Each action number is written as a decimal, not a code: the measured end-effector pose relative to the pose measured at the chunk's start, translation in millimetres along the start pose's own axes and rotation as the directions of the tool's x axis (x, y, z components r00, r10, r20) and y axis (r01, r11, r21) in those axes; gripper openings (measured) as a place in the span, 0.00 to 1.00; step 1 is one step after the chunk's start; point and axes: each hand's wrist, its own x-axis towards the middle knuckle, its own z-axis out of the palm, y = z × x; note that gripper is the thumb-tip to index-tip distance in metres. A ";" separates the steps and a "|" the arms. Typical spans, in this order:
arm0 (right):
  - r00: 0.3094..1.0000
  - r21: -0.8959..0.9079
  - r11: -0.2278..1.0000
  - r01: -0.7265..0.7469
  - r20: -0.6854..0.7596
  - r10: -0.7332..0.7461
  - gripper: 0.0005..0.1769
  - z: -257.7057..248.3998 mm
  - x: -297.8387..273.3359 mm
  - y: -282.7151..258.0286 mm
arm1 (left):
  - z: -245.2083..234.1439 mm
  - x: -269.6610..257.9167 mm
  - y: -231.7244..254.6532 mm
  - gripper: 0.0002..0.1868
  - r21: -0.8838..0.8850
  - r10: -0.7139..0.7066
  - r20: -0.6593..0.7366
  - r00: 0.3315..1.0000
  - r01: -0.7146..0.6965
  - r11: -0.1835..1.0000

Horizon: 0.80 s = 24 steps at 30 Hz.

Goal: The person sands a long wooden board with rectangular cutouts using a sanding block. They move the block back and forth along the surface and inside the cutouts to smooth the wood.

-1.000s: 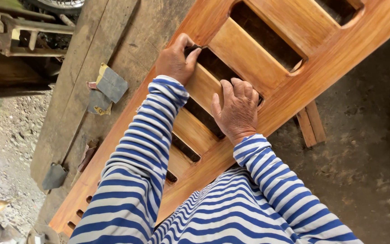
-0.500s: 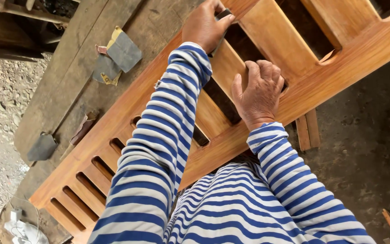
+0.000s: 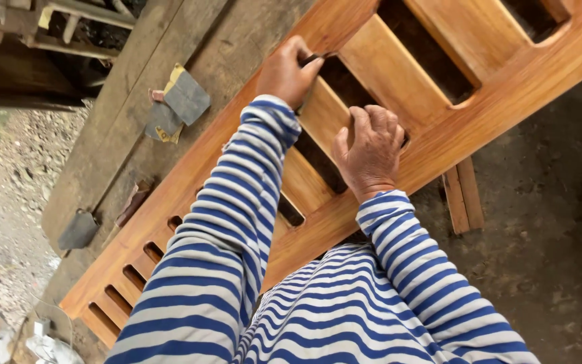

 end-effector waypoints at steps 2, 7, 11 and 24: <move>0.999 -0.013 0.999 -0.029 0.012 0.029 0.20 -0.8 0.8 -0.4 | 7.0 2.5 -17.3 0.12 -0.133 0.112 -0.053 0.992 -0.118 0.984; 0.997 -0.022 0.997 -0.073 0.027 0.074 0.22 2.1 0.9 1.4 | -18.1 9.1 -27.5 0.13 -0.051 -0.050 0.075 0.996 0.053 0.997; 0.994 -0.027 0.997 -0.072 0.080 0.074 0.23 -2.3 3.6 -1.6 | -18.4 12.6 15.9 0.11 -0.159 0.111 0.045 0.993 -0.102 0.982; 0.998 0.021 0.998 -0.060 0.034 0.060 0.21 0.6 -0.4 1.3 | -48.3 3.0 12.0 0.13 0.311 -0.225 0.265 0.938 0.138 0.940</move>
